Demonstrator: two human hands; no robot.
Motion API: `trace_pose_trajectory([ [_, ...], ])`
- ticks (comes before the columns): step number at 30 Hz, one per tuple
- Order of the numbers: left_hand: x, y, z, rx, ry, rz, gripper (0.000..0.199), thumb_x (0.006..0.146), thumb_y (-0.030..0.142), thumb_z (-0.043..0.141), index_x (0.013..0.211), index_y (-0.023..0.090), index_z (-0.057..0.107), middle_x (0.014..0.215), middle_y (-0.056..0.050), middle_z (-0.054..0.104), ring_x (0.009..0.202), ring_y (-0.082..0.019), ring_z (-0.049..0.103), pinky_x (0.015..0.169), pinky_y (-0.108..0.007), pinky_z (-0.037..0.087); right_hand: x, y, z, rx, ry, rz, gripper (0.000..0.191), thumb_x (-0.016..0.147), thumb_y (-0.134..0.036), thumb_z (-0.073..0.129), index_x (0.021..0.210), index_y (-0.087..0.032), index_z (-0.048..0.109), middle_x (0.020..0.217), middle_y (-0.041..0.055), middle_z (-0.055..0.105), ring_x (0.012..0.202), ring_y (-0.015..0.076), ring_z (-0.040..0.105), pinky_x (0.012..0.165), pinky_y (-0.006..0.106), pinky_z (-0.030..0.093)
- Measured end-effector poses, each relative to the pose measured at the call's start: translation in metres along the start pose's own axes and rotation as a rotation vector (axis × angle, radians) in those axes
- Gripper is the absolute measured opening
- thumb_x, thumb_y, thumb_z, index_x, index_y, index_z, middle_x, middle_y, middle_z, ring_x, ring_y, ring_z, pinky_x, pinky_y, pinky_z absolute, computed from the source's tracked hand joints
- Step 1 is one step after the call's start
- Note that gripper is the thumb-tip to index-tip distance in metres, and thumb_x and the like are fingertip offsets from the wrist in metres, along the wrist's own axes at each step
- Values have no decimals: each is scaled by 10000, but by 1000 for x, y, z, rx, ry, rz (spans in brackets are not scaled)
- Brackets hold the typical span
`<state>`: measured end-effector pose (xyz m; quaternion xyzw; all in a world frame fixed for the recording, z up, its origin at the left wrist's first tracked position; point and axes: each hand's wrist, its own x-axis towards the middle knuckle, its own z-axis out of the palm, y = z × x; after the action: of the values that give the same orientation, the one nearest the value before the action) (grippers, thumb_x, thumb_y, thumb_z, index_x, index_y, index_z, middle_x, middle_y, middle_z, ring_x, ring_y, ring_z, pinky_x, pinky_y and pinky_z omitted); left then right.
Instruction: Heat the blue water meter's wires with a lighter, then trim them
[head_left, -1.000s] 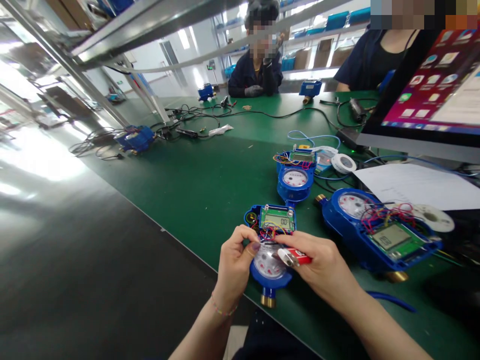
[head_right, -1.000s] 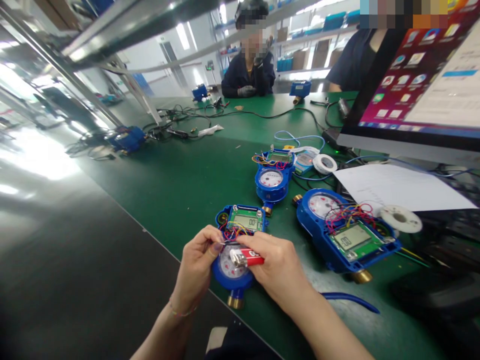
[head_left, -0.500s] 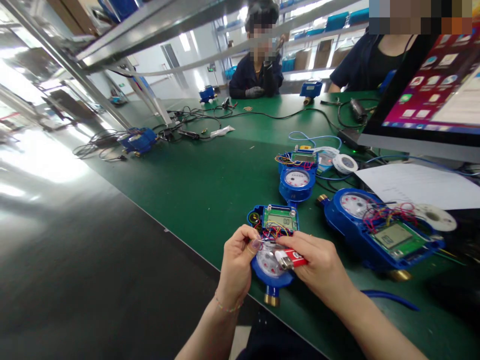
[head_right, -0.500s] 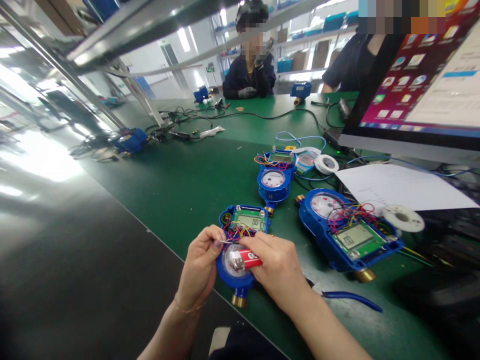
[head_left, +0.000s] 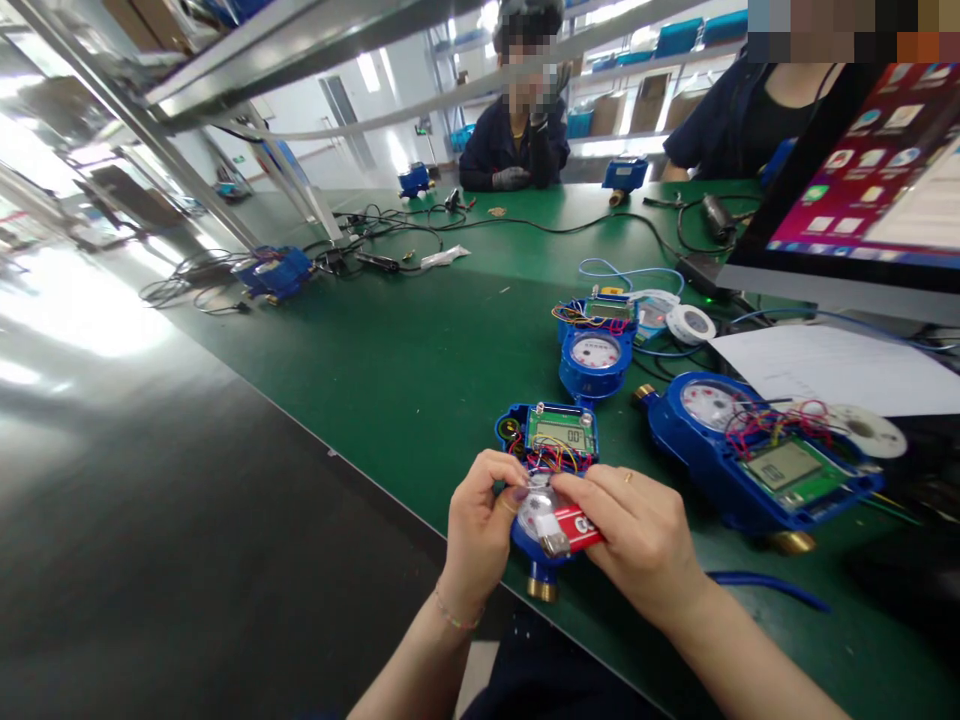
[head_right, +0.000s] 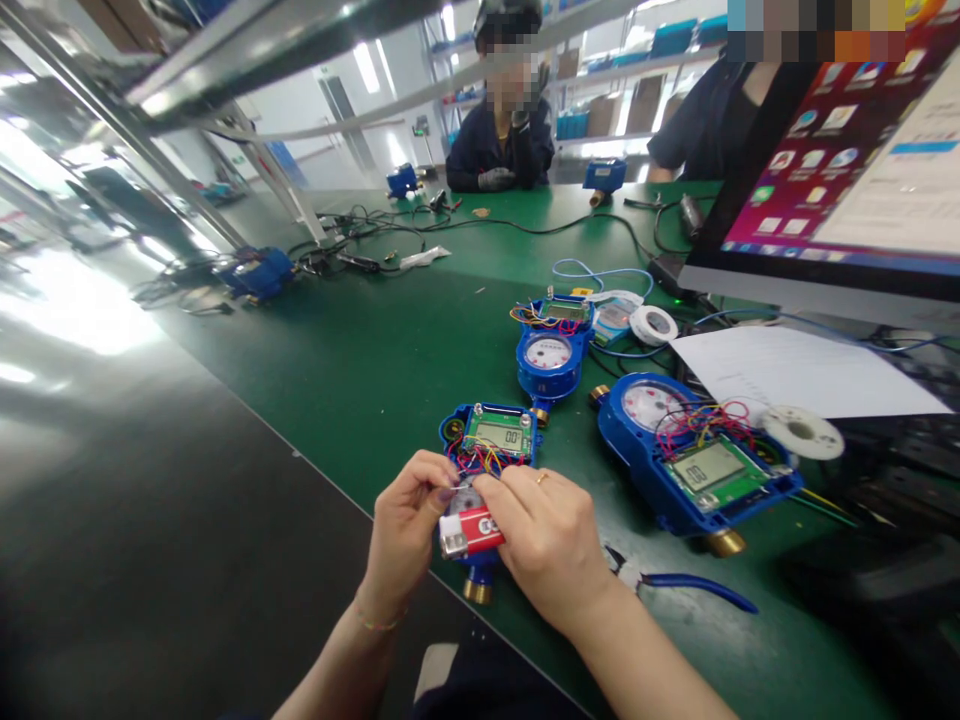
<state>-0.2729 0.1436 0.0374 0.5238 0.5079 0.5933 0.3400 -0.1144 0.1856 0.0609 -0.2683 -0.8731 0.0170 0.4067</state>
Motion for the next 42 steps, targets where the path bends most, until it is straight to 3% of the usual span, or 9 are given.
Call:
trace_pose_trajectory([
  [7, -4, 10, 1, 380, -4, 228, 156, 827, 62, 507, 745, 186, 552, 820, -26, 569, 801, -165, 541, 706, -282, 428, 0, 0, -6, -169, -33, -128, 251, 938, -107, 399, 880, -77, 640, 673, 69, 595, 581, 164, 500, 553, 297, 374],
  [12, -4, 15, 4, 415, -26, 267, 124, 832, 81, 509, 763, 178, 543, 826, -37, 569, 806, -170, 537, 714, -293, 438, -7, 12, 0, 95, -46, 19, 171, 933, -161, 462, 904, -117, 624, 739, 53, 628, 621, 144, 555, 579, 259, 423],
  [21, -5, 14, 6, 443, -11, 298, 124, 842, 78, 507, 751, 157, 537, 824, -40, 563, 804, -153, 531, 713, -274, 437, -3, 15, 0, 192, -65, -6, 135, 934, -179, 475, 927, -144, 605, 724, 34, 604, 604, 148, 541, 564, 266, 403],
  [24, -4, 11, 6, 369, 19, 255, 118, 839, 74, 531, 760, 159, 551, 810, -28, 574, 794, -142, 548, 707, -262, 444, -1, 6, -10, 468, -96, 375, 155, 914, -329, 550, 933, -176, 567, 696, 0, 574, 565, 122, 510, 523, 231, 384],
  [27, -3, 8, 8, 328, 68, 233, 116, 834, 75, 561, 757, 162, 565, 788, -16, 578, 783, -133, 557, 700, -252, 449, -4, -3, -24, 1000, -270, 921, 409, 904, -571, 467, 789, -182, 522, 554, -46, 415, 449, 84, 349, 411, 202, 268],
  [30, -4, 7, 12, 364, 78, 266, 111, 825, 79, 587, 749, 160, 582, 782, -14, 575, 769, -129, 551, 690, -246, 449, -9, -7, -35, 1455, -460, 1291, 497, 861, -669, 451, 788, -181, 511, 516, -66, 355, 403, 60, 240, 370, 184, 173],
  [35, -6, 9, 12, 403, 20, 287, 108, 813, 74, 602, 742, 155, 591, 809, -24, 582, 795, -134, 555, 710, -251, 453, -13, -5, -40, 1499, -772, 1643, 589, 913, -668, 245, 607, -186, 390, 417, -77, 237, 342, 51, 161, 356, 197, 63],
  [38, -7, 7, 8, 343, 12, 271, 105, 824, 73, 582, 768, 162, 577, 850, -25, 605, 823, -136, 570, 734, -257, 460, -2, -6, -40, 1356, -783, 1523, 591, 871, -707, 304, 580, -195, 358, 425, -86, 204, 355, 56, 127, 357, 215, 68],
  [42, -7, 2, 5, 255, 27, 218, 105, 848, 84, 548, 804, 177, 568, 868, -18, 609, 837, -135, 578, 742, -260, 462, 25, -8, -38, 1136, -684, 1071, 522, 744, -676, 562, 604, -180, 475, 479, -72, 263, 441, 74, 198, 414, 227, 163],
])
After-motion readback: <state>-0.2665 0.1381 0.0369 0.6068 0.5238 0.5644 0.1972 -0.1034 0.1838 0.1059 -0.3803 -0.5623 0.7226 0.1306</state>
